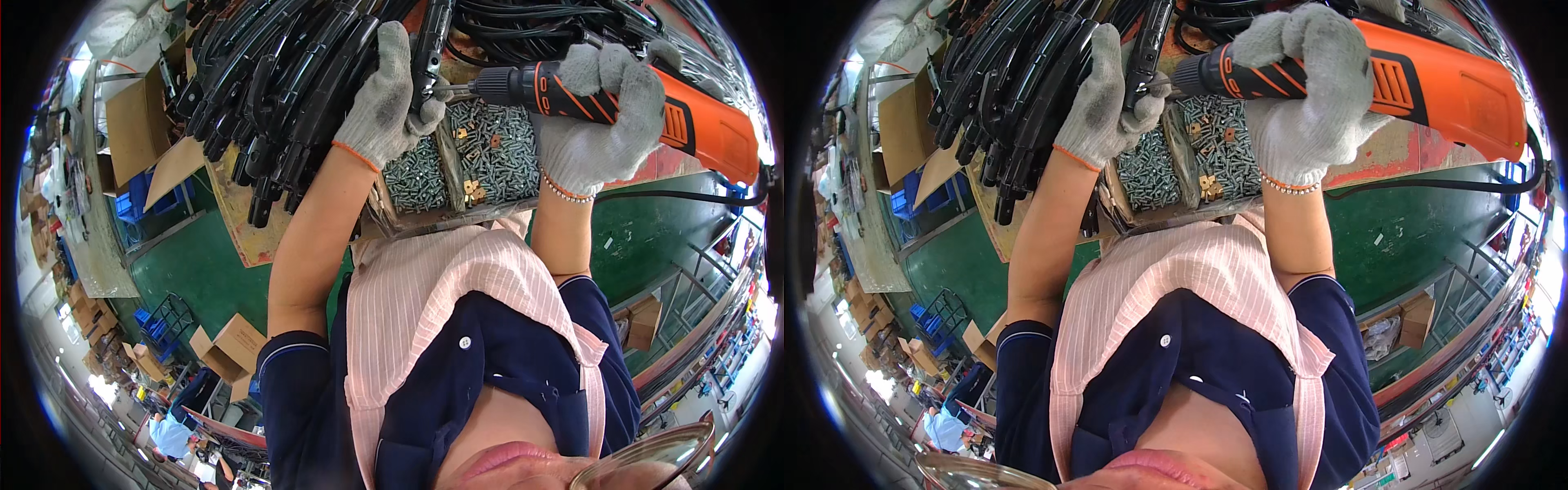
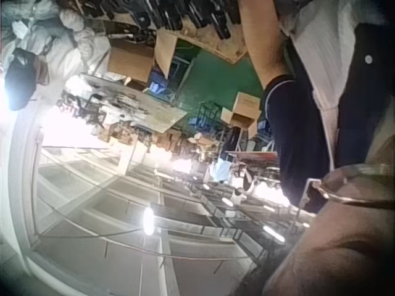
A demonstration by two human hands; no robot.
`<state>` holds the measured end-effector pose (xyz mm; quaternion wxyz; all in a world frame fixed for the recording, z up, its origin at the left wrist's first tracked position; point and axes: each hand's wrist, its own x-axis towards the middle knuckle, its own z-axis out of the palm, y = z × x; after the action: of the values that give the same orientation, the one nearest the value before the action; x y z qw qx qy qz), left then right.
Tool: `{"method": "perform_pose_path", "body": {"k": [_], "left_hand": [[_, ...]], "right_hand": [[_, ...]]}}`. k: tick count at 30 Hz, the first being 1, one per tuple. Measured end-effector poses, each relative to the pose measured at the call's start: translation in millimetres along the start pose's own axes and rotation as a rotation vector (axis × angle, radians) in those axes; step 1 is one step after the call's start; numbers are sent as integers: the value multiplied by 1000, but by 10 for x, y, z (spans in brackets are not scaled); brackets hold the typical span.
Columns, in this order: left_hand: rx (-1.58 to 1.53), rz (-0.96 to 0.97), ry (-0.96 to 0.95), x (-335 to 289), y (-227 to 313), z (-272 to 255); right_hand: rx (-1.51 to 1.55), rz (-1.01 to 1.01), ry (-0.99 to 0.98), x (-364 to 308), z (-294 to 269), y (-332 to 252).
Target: The person screws a small metal component onto a black plastic tube using an electric screwdriver.
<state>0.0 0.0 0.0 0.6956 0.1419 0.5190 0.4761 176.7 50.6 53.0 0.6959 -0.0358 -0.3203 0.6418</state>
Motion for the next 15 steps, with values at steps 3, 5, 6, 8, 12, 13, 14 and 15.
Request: {"method": "perform_pose_path", "body": {"k": [3, 5, 6, 8, 12, 13, 14, 15], "left_hand": [[-10, -4, 149, -15, 8, 70], [22, -7, 119, -33, 9, 83], [20, -7, 118, -14, -7, 61], [-28, 32, 67, 36, -57, 2], [-72, -55, 44, 38, -11, 3], [-99, -60, 102, 43, -9, 27], [-125, -65, 160, 46, -12, 35], [-124, -67, 161, 54, -14, 25]], "right_hand": [[-120, 13, -4, 25, 112, 44], [-292, 3, -66, 60, 114, 84], [-503, -203, -26, 33, 206, 168], [-416, -169, -70, 86, 69, 174], [-447, -164, -83, 63, 84, 243], [-476, -156, -84, 65, 152, 241], [-476, -152, -82, 80, 251, 236], [-316, -20, 18, 115, 370, 226]]}}
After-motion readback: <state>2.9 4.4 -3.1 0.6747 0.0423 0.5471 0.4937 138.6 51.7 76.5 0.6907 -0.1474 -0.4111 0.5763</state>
